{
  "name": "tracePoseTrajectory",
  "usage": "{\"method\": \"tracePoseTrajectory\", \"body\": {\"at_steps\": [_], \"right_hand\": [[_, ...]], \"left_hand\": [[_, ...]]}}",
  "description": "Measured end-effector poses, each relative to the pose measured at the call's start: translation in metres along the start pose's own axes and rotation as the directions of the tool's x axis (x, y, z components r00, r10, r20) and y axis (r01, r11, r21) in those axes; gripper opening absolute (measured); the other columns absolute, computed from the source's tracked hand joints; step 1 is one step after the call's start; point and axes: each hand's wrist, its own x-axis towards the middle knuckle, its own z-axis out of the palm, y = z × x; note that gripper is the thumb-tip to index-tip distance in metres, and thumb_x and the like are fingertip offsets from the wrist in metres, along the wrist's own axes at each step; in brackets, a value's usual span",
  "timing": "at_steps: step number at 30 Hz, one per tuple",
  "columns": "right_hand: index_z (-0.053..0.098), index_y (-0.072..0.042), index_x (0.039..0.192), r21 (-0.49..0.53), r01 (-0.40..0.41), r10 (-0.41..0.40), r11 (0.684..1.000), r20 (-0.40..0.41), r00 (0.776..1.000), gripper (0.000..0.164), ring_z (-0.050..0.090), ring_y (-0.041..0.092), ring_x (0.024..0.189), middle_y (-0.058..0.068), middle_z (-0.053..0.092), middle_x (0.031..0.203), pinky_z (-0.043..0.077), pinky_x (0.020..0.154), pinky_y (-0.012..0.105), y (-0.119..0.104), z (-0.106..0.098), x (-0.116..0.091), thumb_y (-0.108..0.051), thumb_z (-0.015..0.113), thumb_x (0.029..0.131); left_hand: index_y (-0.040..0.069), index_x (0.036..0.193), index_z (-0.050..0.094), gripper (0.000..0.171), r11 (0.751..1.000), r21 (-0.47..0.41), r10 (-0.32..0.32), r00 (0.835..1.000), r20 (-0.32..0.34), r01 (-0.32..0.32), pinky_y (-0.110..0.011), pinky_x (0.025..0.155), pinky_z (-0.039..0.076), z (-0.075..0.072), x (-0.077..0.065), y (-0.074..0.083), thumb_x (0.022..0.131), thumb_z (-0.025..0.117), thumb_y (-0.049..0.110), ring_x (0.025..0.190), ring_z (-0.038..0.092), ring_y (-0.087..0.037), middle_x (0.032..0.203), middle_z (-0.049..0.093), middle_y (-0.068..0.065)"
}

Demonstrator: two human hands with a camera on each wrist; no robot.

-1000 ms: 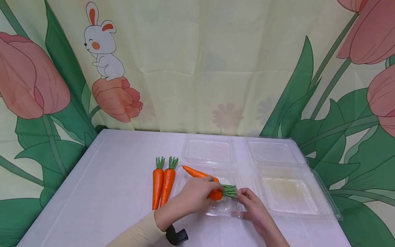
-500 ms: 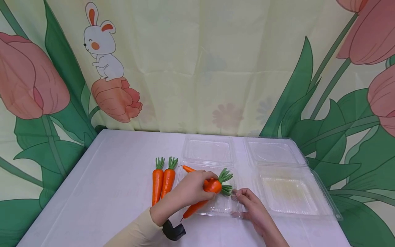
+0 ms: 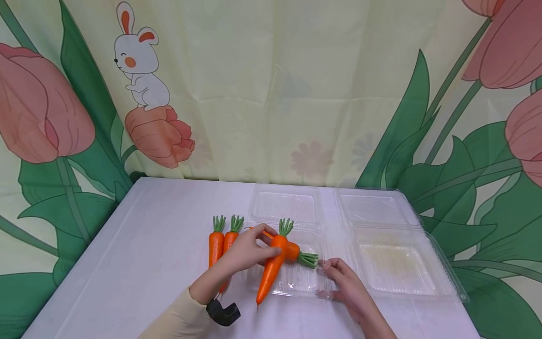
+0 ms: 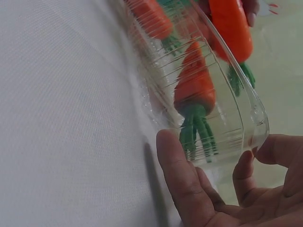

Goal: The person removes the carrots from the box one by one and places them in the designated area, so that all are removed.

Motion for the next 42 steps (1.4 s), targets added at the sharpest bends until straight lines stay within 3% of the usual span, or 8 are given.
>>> {"method": "tracePoseTrajectory", "body": {"at_steps": [9,17,29,42], "right_hand": [[0.050,-0.004,0.115,-0.016,0.004,-0.004,1.000,0.004,1.000,0.025,0.044,0.039,0.141,0.029,0.035,0.162,0.062,0.085,0.045,-0.001,0.000,0.000,-0.028,0.050,0.110],[0.050,-0.004,0.115,-0.010,-0.006,0.006,1.000,0.001,1.000,0.024,0.040,0.041,0.143,0.028,0.035,0.162,0.062,0.086,0.045,-0.001,0.001,0.000,-0.028,0.050,0.110],[0.049,-0.004,0.115,-0.005,-0.006,0.006,1.000,0.011,1.000,0.024,0.040,0.039,0.143,0.028,0.033,0.163,0.062,0.086,0.046,-0.002,0.000,0.001,-0.027,0.049,0.110],[0.050,-0.004,0.115,-0.003,-0.003,0.003,1.000,0.005,1.000,0.023,0.039,0.040,0.143,0.028,0.034,0.162,0.062,0.085,0.046,-0.001,0.000,0.001,-0.027,0.049,0.110]], "left_hand": [[0.012,0.119,0.060,0.039,0.990,-0.132,-0.052,0.998,-0.025,0.048,-0.035,0.067,0.063,-0.016,-0.007,-0.011,0.089,0.079,0.029,0.079,0.070,-0.020,0.107,0.063,-0.010],[0.011,0.119,0.058,0.040,0.973,-0.225,-0.069,0.997,-0.047,0.057,-0.037,0.067,0.064,-0.025,-0.015,-0.020,0.089,0.079,0.024,0.077,0.073,-0.022,0.111,0.061,-0.013],[0.008,0.124,0.057,0.041,0.969,-0.237,-0.095,0.990,-0.108,0.067,-0.040,0.071,0.064,-0.053,-0.027,-0.032,0.091,0.077,0.022,0.078,0.073,-0.025,0.119,0.058,-0.018],[0.009,0.118,0.061,0.036,0.971,-0.226,-0.134,0.958,-0.254,0.076,-0.038,0.066,0.063,-0.080,-0.039,-0.047,0.088,0.079,0.019,0.081,0.066,-0.024,0.112,0.060,-0.015]]}}
